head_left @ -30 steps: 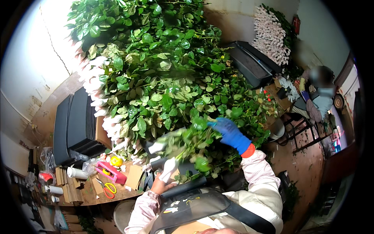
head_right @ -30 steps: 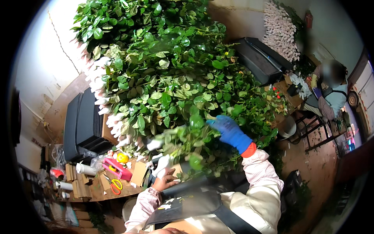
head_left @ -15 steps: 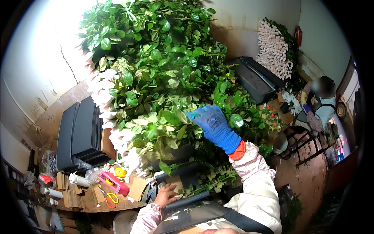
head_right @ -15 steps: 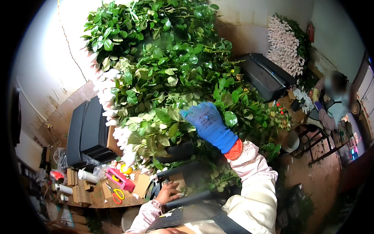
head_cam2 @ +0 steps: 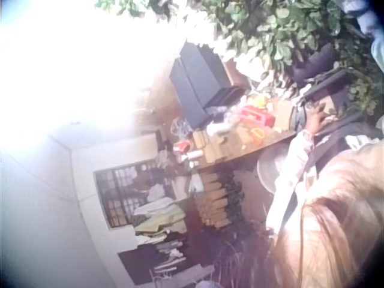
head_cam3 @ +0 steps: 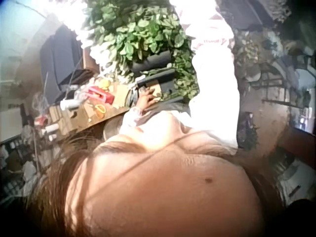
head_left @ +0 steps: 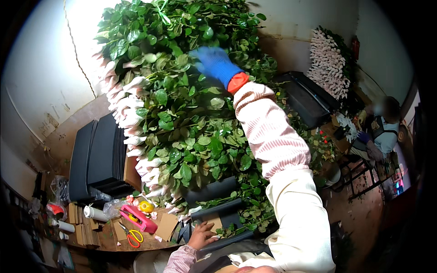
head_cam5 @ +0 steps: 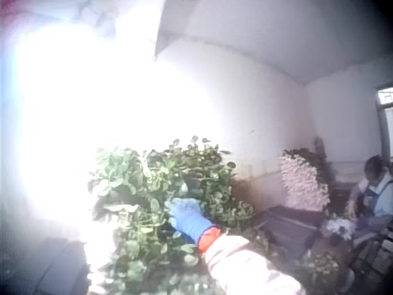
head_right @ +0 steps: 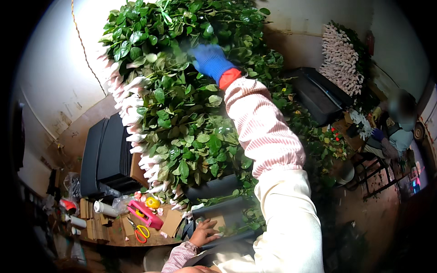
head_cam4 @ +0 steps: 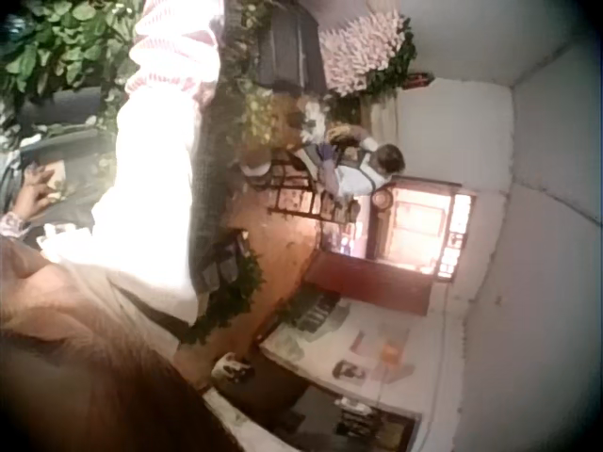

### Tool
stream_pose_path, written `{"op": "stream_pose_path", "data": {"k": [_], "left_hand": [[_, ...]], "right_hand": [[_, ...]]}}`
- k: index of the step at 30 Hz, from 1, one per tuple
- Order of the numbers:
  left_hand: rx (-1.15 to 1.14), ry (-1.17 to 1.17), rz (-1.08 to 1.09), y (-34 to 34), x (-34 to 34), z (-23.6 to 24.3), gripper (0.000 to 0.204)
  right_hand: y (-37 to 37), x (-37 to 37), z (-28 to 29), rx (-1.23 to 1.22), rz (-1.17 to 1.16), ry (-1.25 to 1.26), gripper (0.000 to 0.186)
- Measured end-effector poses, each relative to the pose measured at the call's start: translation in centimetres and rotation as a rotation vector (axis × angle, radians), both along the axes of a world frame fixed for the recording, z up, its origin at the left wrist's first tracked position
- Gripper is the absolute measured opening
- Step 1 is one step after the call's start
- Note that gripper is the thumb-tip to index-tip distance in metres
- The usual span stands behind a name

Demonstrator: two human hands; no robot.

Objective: The person arranges white flowers and green leaves into a black plastic tray. They place the flowers and leaves into the tray, then cover them with a cardboard insert and a black lid. The person repeats this process with another tray.

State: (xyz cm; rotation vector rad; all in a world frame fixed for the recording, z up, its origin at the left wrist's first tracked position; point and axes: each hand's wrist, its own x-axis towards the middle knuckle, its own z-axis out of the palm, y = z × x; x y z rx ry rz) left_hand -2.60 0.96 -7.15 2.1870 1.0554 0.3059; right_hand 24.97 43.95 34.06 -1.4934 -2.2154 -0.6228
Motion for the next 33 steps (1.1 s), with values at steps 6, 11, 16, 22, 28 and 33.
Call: {"op": "stream_pose_path", "data": {"k": [6,11,16,22,28,33], "left_hand": [[-0.015,-0.091,-0.008,0.5,0.4,-1.0,0.03],[-0.022,-0.103,0.028,-0.2,0.0,-0.6,0.029],[0.015,-0.087,0.005,0.1,0.3,-0.4,0.029],[0.037,-0.08,-0.001,0.4,0.1,-0.5,0.028],[0.027,-0.101,0.012,0.4,0.4,-0.6,0.029],[0.04,-0.106,0.02,0.1,0.0,-1.0,0.03]], "right_hand": [[2.8,2.8,-8.8,0.059,0.306,0.221,0.044],[-7.7,-0.2,-6.0,0.394,0.395,0.242,0.026],[-12.4,-1.6,-13.4,0.019,0.075,-0.078,0.017],[-13.6,-0.6,-14.6,0.086,0.212,0.191,0.02],[-22.4,0.1,-10.6,0.4,0.616,0.343,0.035],[-25.7,-1.2,-6.9,0.415,0.585,0.168,0.035]]}}
